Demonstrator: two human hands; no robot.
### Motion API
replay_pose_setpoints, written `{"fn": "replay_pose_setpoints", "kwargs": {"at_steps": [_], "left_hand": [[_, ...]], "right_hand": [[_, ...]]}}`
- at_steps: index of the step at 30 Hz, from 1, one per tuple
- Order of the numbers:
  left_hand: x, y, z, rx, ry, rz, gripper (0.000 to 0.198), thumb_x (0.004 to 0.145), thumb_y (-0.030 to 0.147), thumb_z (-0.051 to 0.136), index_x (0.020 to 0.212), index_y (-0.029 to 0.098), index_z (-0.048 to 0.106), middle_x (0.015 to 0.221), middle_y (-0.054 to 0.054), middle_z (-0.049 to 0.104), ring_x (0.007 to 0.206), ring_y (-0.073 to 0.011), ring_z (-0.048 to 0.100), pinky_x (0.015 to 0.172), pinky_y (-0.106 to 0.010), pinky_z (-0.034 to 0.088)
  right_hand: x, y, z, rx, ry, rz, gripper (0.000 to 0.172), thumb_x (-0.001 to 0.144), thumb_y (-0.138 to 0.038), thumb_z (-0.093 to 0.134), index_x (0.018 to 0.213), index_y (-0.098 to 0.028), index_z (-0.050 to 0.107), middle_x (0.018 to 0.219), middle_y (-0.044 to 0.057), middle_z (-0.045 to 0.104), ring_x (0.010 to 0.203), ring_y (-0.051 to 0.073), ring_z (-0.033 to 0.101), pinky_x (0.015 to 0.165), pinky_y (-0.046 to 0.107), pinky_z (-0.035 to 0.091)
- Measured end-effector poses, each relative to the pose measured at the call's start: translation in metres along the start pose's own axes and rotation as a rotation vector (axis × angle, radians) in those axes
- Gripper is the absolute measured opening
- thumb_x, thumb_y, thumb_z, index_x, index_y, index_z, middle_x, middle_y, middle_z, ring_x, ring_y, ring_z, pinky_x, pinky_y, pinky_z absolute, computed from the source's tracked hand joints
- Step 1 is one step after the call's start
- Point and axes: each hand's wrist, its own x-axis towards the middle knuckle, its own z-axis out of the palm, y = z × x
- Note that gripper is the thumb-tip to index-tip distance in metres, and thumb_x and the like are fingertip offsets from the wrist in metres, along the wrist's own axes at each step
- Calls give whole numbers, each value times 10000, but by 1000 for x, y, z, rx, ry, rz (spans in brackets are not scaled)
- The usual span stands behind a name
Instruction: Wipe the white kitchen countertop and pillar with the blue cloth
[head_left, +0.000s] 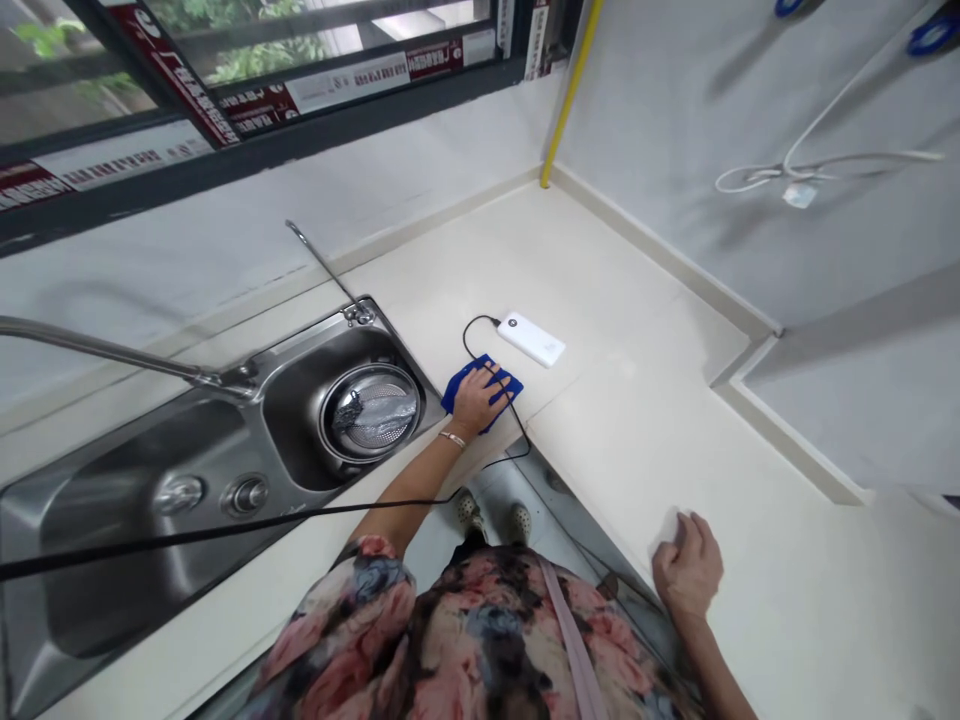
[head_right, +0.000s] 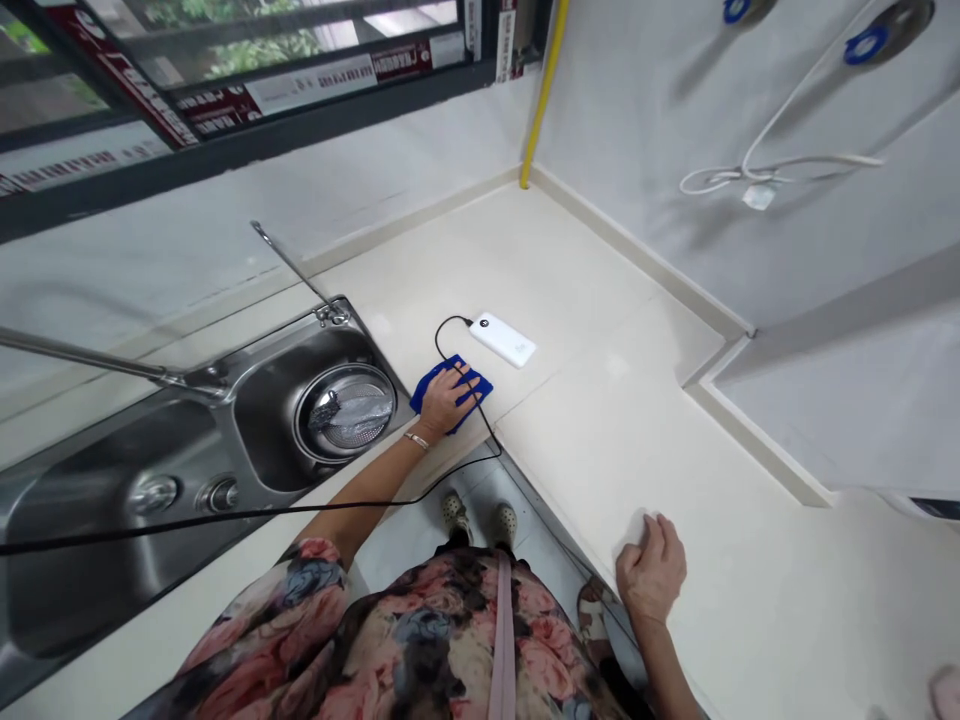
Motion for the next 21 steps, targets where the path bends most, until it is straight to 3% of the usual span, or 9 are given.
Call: {"fn": "replay_pose_setpoints", "kwargs": {"at_steps": [5, 11, 16, 21], "left_hand": [[-22, -5, -13, -36, -53, 33, 280, 958, 397, 667, 1175, 258, 777, 1435, -90, 669, 1399, -296, 572, 1221, -596, 407], [-65, -6, -33, -49, -58, 58, 293, 951, 422, 682, 1175, 259, 779, 1429, -94, 675, 1420, -303, 558, 1203, -597, 425], [-99, -7, -56, -63, -153, 101, 302, 940, 415, 696, 1203, 287, 771, 1454, -91, 657, 1429, -304, 550, 1198, -600, 433], [-109, -9, -65, -62, -170, 126, 309, 929, 428, 708, 1200, 291, 771, 1458, -93, 653, 1428, -298, 551, 1204, -580, 438]], "right_hand": [[2, -1, -1, -6, -1, -5, 532, 842, -186, 468, 1342, -60, 599, 1416, 251, 571, 1310, 369, 550, 1093, 573, 463], [2, 0, -3, -23, 11, -11, 529, 837, -198, 478, 1328, -52, 611, 1401, 252, 583, 1289, 360, 561, 1084, 546, 471], [1, 3, 0, -1, 34, -29, 531, 836, -191, 481, 1332, -57, 616, 1395, 247, 588, 1267, 369, 577, 1072, 562, 478], [1, 3, 2, 5, 46, -38, 529, 843, -201, 480, 1332, -56, 623, 1389, 250, 595, 1248, 380, 597, 1047, 574, 500]]}}
